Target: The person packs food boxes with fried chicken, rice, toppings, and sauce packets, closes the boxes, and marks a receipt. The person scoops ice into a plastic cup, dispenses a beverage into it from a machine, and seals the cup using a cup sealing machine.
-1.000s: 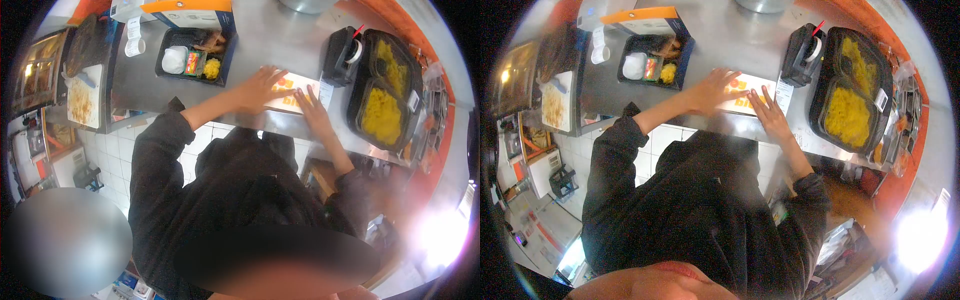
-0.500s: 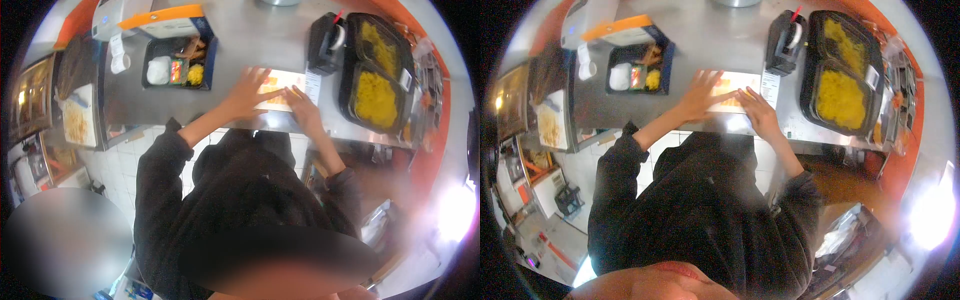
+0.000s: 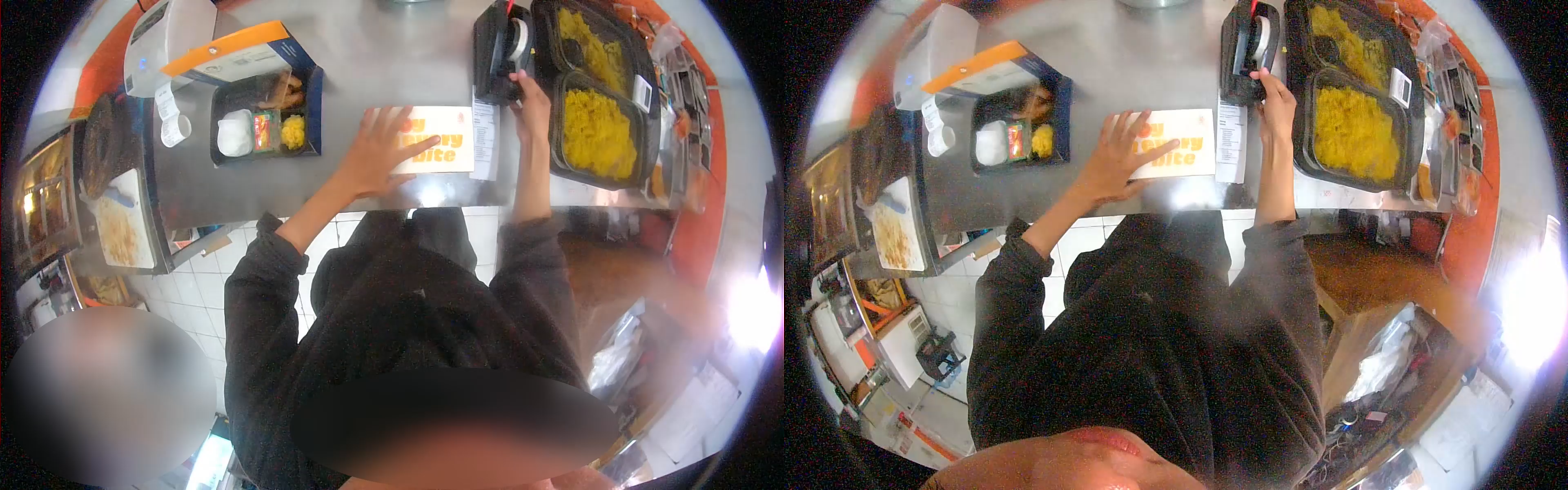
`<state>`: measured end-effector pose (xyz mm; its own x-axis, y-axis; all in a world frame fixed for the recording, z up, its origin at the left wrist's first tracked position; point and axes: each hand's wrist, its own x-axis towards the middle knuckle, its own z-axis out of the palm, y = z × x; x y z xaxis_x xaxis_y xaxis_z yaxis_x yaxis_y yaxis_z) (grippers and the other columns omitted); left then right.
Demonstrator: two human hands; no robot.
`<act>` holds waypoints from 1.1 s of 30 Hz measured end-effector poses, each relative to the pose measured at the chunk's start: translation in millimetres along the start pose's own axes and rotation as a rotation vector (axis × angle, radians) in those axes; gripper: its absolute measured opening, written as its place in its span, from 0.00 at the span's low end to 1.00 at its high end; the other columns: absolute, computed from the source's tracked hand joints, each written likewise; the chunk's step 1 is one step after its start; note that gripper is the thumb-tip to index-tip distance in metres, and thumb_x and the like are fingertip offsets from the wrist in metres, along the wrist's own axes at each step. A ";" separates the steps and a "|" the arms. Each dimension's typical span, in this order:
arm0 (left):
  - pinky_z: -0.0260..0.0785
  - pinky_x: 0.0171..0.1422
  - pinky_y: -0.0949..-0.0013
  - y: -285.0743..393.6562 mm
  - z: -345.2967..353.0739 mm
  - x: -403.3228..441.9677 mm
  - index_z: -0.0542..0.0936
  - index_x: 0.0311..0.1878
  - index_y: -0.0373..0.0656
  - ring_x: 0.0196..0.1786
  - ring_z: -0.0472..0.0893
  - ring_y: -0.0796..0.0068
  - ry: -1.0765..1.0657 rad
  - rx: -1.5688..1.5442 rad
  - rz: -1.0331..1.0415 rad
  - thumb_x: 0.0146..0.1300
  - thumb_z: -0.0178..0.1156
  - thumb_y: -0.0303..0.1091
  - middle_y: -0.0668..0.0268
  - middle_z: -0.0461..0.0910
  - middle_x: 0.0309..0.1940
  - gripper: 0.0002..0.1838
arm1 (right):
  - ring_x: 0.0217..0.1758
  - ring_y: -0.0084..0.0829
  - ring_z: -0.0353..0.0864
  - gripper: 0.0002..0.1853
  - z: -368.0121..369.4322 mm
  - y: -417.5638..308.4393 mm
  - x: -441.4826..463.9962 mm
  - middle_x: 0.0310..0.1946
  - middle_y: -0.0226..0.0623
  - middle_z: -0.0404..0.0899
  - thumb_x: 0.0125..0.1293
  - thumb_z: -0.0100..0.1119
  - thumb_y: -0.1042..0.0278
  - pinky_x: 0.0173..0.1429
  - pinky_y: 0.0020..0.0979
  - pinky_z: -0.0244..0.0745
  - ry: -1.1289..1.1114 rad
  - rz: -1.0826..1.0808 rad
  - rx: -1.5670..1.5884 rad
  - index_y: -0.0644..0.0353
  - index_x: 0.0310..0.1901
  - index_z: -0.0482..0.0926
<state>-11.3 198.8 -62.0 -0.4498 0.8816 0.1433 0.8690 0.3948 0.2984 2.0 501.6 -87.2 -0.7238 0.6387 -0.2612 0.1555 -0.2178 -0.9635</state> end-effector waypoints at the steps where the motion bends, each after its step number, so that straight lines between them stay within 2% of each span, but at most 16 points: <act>1: 0.43 0.71 0.38 -0.4 0.3 -0.8 0.64 0.69 0.71 0.68 0.54 0.42 -0.002 -0.004 0.001 0.50 0.65 0.50 0.49 0.51 0.70 0.40 | 0.29 0.16 0.70 0.14 -2.7 9.8 1.9 0.31 0.27 0.78 0.67 0.58 0.56 0.27 0.20 0.62 0.012 0.021 0.272 0.57 0.32 0.84; 5: 0.44 0.71 0.39 -2.2 4.5 0.5 0.63 0.70 0.71 0.69 0.54 0.43 0.011 -0.006 0.004 0.49 0.65 0.51 0.49 0.50 0.71 0.41 | 0.33 0.18 0.73 0.12 -9.8 22.5 -21.4 0.36 0.30 0.78 0.66 0.59 0.61 0.31 0.25 0.66 -0.008 -0.026 0.727 0.58 0.30 0.84; 7: 0.45 0.71 0.39 -2.3 4.9 -0.1 0.63 0.70 0.71 0.69 0.54 0.43 0.015 0.003 0.009 0.49 0.66 0.51 0.49 0.49 0.71 0.42 | 0.33 0.22 0.74 0.11 -10.3 23.7 -32.3 0.32 0.32 0.77 0.64 0.61 0.64 0.34 0.32 0.69 -0.076 -0.324 -0.094 0.62 0.29 0.83; 8: 0.45 0.71 0.39 -1.8 2.5 0.8 0.62 0.70 0.71 0.69 0.55 0.43 0.011 0.007 0.007 0.49 0.66 0.51 0.49 0.48 0.72 0.42 | 0.32 0.26 0.76 0.11 -10.9 29.3 -28.6 0.29 0.36 0.78 0.63 0.62 0.66 0.35 0.33 0.71 0.061 -0.183 -0.426 0.67 0.28 0.82; 9: 0.45 0.70 0.38 0.3 1.0 0.1 0.61 0.71 0.71 0.69 0.55 0.43 0.006 0.009 0.007 0.48 0.66 0.52 0.50 0.48 0.72 0.43 | 0.32 0.26 0.76 0.11 -18.0 36.6 -37.9 0.29 0.36 0.78 0.63 0.62 0.66 0.35 0.33 0.71 0.071 -0.174 -0.429 0.67 0.28 0.82; 11: 0.45 0.70 0.39 -3.8 0.0 4.0 0.61 0.71 0.70 0.69 0.55 0.43 -0.011 0.028 0.011 0.49 0.65 0.52 0.50 0.48 0.72 0.43 | 0.28 0.27 0.78 0.13 -24.1 37.3 -48.0 0.25 0.40 0.78 0.63 0.62 0.65 0.29 0.29 0.70 0.305 -0.665 -0.910 0.68 0.28 0.82; 14: 0.46 0.71 0.39 -0.3 -2.0 0.6 0.60 0.71 0.69 0.68 0.55 0.43 -0.040 0.009 -0.016 0.50 0.65 0.52 0.50 0.48 0.72 0.43 | 0.16 0.25 0.74 0.10 -8.5 -7.9 -108.6 0.18 0.37 0.76 0.66 0.58 0.68 0.20 0.26 0.69 -0.047 -0.078 -0.240 0.66 0.33 0.83; 17: 0.46 0.71 0.39 0.1 -3.0 3.8 0.59 0.72 0.67 0.68 0.56 0.43 -0.041 0.014 -0.029 0.50 0.65 0.53 0.50 0.49 0.72 0.44 | 0.15 0.24 0.75 0.10 16.5 -7.0 -164.1 0.17 0.35 0.75 0.67 0.57 0.71 0.18 0.27 0.71 -0.336 0.260 -0.201 0.67 0.43 0.82; 21: 0.46 0.70 0.39 -3.2 4.7 1.8 0.58 0.72 0.65 0.68 0.56 0.43 0.002 0.036 -0.028 0.49 0.64 0.54 0.50 0.49 0.72 0.45 | 0.16 0.19 0.72 0.18 47.5 30.4 -180.0 0.17 0.33 0.77 0.68 0.56 0.73 0.22 0.22 0.70 -0.312 0.146 -0.055 0.61 0.59 0.74; 25: 0.45 0.70 0.38 -2.4 4.7 1.4 0.58 0.73 0.64 0.68 0.56 0.43 -0.062 0.035 -0.018 0.50 0.64 0.54 0.49 0.50 0.71 0.45 | 0.17 0.21 0.76 0.19 30.4 71.0 -176.4 0.20 0.34 0.79 0.65 0.59 0.71 0.23 0.23 0.72 -0.209 0.006 -0.304 0.58 0.58 0.76; 27: 0.44 0.71 0.38 -4.9 12.3 3.0 0.58 0.72 0.63 0.68 0.55 0.43 -0.035 0.009 -0.029 0.50 0.64 0.54 0.49 0.50 0.71 0.44 | 0.22 0.22 0.78 0.22 11.2 88.4 -152.5 0.26 0.35 0.82 0.60 0.61 0.76 0.28 0.22 0.75 -0.467 -0.832 -0.722 0.58 0.58 0.77; 28: 0.44 0.71 0.38 -5.9 10.9 2.3 0.59 0.72 0.62 0.69 0.55 0.43 -0.085 0.036 -0.042 0.51 0.64 0.54 0.48 0.50 0.71 0.44 | 0.25 0.22 0.80 0.27 5.0 94.0 -145.5 0.30 0.32 0.84 0.52 0.62 0.79 0.32 0.22 0.77 -0.459 -0.877 -0.763 0.54 0.57 0.78; 29: 0.44 0.71 0.39 -5.2 5.8 0.0 0.60 0.72 0.61 0.69 0.55 0.43 -0.129 0.060 -0.034 0.51 0.64 0.54 0.48 0.51 0.71 0.43 | 0.25 0.23 0.80 0.32 2.3 91.7 -147.4 0.35 0.31 0.85 0.51 0.57 0.81 0.33 0.22 0.78 -0.524 -0.752 -0.807 0.49 0.62 0.74; 31: 0.44 0.72 0.42 -0.7 -7.4 0.8 0.61 0.71 0.59 0.70 0.55 0.44 -0.142 0.073 -0.019 0.49 0.67 0.51 0.50 0.56 0.69 0.44 | 0.17 0.27 0.70 0.43 8.4 86.1 -158.4 0.19 0.32 0.71 0.57 0.47 0.80 0.24 0.29 0.73 -0.674 -0.404 -1.214 0.30 0.73 0.53; 32: 0.46 0.71 0.43 2.3 -7.5 -2.8 0.61 0.71 0.57 0.70 0.56 0.47 -0.134 0.112 -0.027 0.49 0.67 0.51 0.49 0.58 0.68 0.45 | 0.15 0.29 0.65 0.42 12.4 86.7 -167.7 0.16 0.32 0.61 0.59 0.48 0.76 0.21 0.32 0.69 -0.629 -0.454 -1.103 0.28 0.73 0.50; 33: 0.46 0.70 0.44 11.2 -11.6 -4.4 0.60 0.72 0.55 0.69 0.58 0.49 -0.084 0.154 -0.049 0.48 0.67 0.53 0.48 0.61 0.65 0.47 | 0.14 0.29 0.66 0.41 12.6 70.8 -177.4 0.16 0.34 0.63 0.61 0.47 0.75 0.19 0.32 0.68 -0.645 -0.432 -1.177 0.28 0.73 0.50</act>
<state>-2.0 196.3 -48.3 -0.4790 0.8763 0.0506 0.8707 0.4671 0.1539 132.9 363.6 -108.3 -0.9846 -0.0200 -0.1739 0.0760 0.8460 -0.5277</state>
